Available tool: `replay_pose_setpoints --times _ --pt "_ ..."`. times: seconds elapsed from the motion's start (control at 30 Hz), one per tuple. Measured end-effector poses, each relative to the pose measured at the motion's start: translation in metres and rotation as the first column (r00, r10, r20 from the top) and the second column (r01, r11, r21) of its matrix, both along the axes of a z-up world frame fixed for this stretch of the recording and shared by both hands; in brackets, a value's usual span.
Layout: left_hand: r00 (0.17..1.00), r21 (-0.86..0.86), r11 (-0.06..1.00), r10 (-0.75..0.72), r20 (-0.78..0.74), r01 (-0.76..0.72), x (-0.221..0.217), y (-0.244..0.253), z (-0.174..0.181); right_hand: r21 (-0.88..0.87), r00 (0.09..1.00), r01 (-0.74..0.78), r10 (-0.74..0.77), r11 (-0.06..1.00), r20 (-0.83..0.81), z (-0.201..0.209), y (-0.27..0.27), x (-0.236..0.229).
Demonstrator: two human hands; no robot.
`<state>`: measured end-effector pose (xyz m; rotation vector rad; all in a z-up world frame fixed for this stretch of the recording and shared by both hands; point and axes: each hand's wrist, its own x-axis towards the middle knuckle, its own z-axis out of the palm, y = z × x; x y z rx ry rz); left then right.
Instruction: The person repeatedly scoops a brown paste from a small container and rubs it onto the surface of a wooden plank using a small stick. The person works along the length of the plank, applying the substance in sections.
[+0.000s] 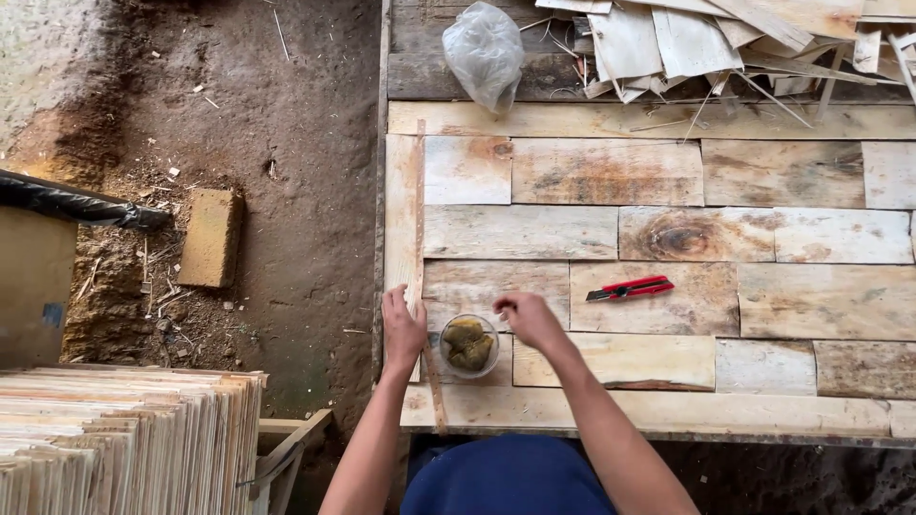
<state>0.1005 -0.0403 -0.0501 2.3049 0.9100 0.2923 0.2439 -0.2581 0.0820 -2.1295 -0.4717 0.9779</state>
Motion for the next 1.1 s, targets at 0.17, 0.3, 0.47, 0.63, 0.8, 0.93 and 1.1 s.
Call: replay_pose_setpoints --times 0.17,0.3,0.47,0.63,0.8,0.93,1.1 --pt "1.000 -0.154 0.988 -0.002 -0.023 -0.002 -0.045 0.000 -0.027 -0.184 0.985 -0.121 0.142 0.976 0.103 -0.045 0.024 -0.064" --pt "0.980 -0.120 0.977 -0.184 -0.074 0.175 -0.069 0.000 -0.013 -0.339 0.972 -0.097 0.162 0.936 0.169 -0.068 0.037 -0.103" --pt "0.882 0.009 0.883 -0.468 -0.065 0.469 -0.083 0.008 -0.006 -0.469 0.943 -0.120 0.248 0.875 0.222 -0.093 0.047 -0.124" --pt "0.739 0.140 0.726 -0.654 -0.161 0.673 -0.098 0.008 -0.021 -0.505 0.900 -0.141 0.323 0.852 0.293 -0.125 0.046 -0.131" --pt "0.472 0.276 0.420 -0.866 -0.164 0.865 -0.109 -0.002 -0.008 -0.456 0.783 -0.032 0.306 0.890 0.541 -0.115 0.051 -0.133" --pt "0.376 0.278 0.326 -0.914 -0.150 0.904 -0.123 -0.014 -0.018 -0.414 0.706 0.007 0.289 0.910 0.647 -0.140 0.044 -0.139" --pt "0.317 0.319 0.245 -0.928 -0.196 0.916 -0.126 -0.013 -0.024 -0.283 0.729 0.117 0.111 0.952 0.675 -0.167 0.038 -0.141"
